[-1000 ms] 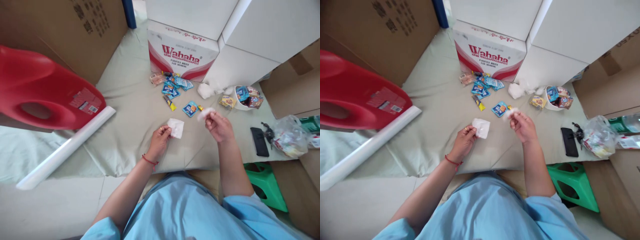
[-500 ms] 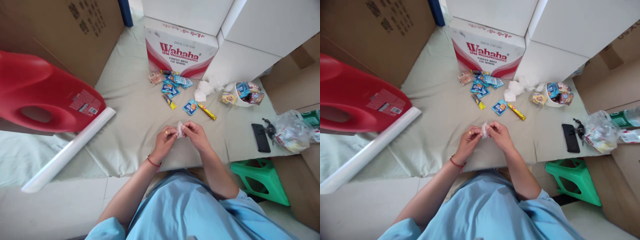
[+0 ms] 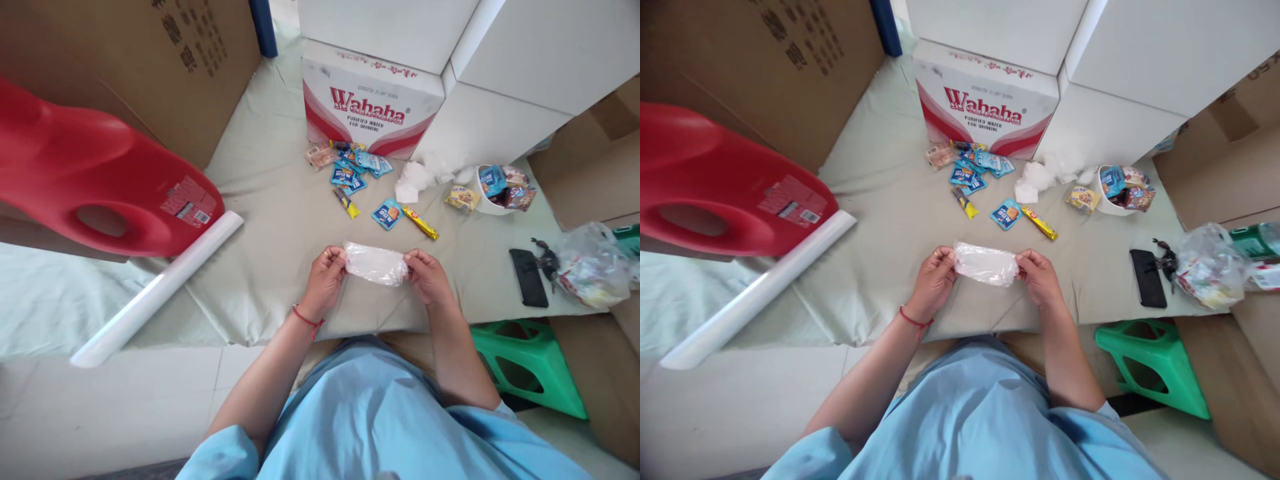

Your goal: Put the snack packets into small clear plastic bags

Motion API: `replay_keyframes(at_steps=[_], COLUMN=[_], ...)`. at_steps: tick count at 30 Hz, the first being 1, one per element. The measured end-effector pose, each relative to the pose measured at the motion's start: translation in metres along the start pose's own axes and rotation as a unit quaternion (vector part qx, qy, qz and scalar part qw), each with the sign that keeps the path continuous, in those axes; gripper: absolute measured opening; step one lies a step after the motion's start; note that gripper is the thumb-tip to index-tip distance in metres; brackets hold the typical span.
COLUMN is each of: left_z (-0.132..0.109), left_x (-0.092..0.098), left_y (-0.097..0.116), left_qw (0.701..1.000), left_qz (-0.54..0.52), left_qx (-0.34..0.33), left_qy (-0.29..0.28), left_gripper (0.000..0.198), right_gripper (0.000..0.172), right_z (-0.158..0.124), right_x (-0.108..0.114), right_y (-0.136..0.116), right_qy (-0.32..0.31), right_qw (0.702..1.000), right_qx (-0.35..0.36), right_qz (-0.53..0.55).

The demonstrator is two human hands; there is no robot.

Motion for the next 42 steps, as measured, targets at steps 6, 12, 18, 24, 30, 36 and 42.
replay_keyframes(at_steps=[6,12,18,24,30,36,42], left_z=[-0.001,-0.001,-0.001,-0.003,-0.002,0.002,-0.002], left_x=[-0.002,-0.002,0.0,-0.009,-0.007,0.006,0.013], left_y=[0.001,0.002,0.004,0.0,-0.01,-0.005,0.003], left_qw=[1.0,1.0,1.0,0.997,0.994,1.0,0.986], left_qz=[0.016,0.006,-0.02,0.044,0.086,-0.019,0.113], left_qx=[0.013,0.012,0.015,-0.006,0.021,-0.005,-0.066], left_qy=[-0.01,-0.012,-0.011,-0.063,-0.059,0.024,0.103], left_gripper=[0.047,0.043,0.047,0.079,0.06,0.041,0.034], right_gripper=[0.024,0.031,0.022,0.02,0.02,0.036,0.038], right_z=[-0.025,-0.019,-0.01,-0.016,-0.01,-0.002,-0.007], right_x=[0.004,-0.033,-0.022,-0.035,-0.05,-0.027,-0.022], right_y=[-0.019,-0.014,-0.001,-0.011,-0.005,0.008,0.015], right_qy=[0.098,-0.138,-0.113,-0.08,-0.095,0.002,0.006], right_qw=[0.945,0.839,0.873,0.915,0.96,0.993,0.98], right_qx=[0.146,0.225,0.168,0.144,0.12,0.015,-0.032], right_qz=[-0.277,-0.476,-0.445,-0.369,-0.233,0.117,0.197])
Point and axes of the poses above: each hand's wrist, its own z-axis towards the middle knuckle, its own x-axis out of the back of the hand, y = z × x, the point moved 4 cm from there along z, towards the middle knuckle, and after that the axes turned 15 degrees about -y, right-handed, at the moved point
